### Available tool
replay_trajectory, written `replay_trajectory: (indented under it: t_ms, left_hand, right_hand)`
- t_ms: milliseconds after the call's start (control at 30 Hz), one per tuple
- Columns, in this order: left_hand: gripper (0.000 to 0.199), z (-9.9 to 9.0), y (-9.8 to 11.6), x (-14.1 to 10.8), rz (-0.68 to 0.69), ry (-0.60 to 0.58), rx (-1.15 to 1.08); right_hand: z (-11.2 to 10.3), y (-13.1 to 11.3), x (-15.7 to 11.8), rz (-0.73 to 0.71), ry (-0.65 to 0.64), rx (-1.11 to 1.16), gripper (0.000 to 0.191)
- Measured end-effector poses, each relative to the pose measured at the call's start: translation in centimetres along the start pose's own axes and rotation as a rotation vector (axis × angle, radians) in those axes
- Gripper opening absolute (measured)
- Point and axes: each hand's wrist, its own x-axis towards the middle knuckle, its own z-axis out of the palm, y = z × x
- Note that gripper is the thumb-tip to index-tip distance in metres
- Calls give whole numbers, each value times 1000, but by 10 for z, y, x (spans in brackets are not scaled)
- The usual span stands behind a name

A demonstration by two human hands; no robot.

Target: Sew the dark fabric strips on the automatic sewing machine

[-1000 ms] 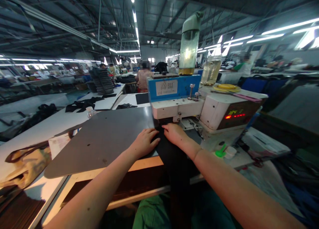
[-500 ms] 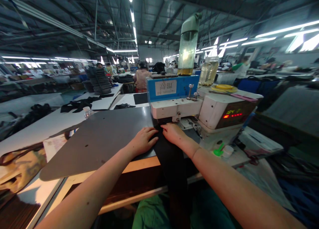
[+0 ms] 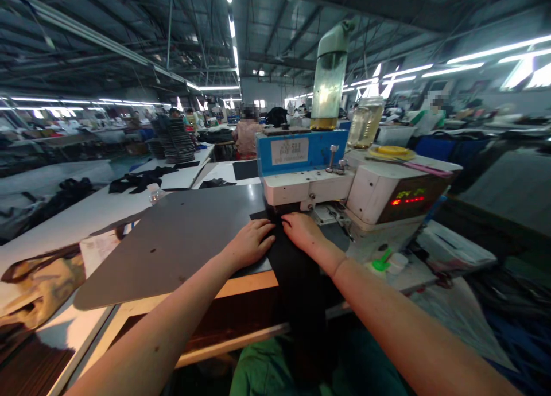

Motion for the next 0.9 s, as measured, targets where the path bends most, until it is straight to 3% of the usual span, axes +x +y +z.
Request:
replay_trajectory:
  t_ms: [900]
  left_hand:
    - [40, -3, 3, -2, 9, -15, 1]
  right_hand:
    - [0, -1, -3, -29, 8, -61, 29]
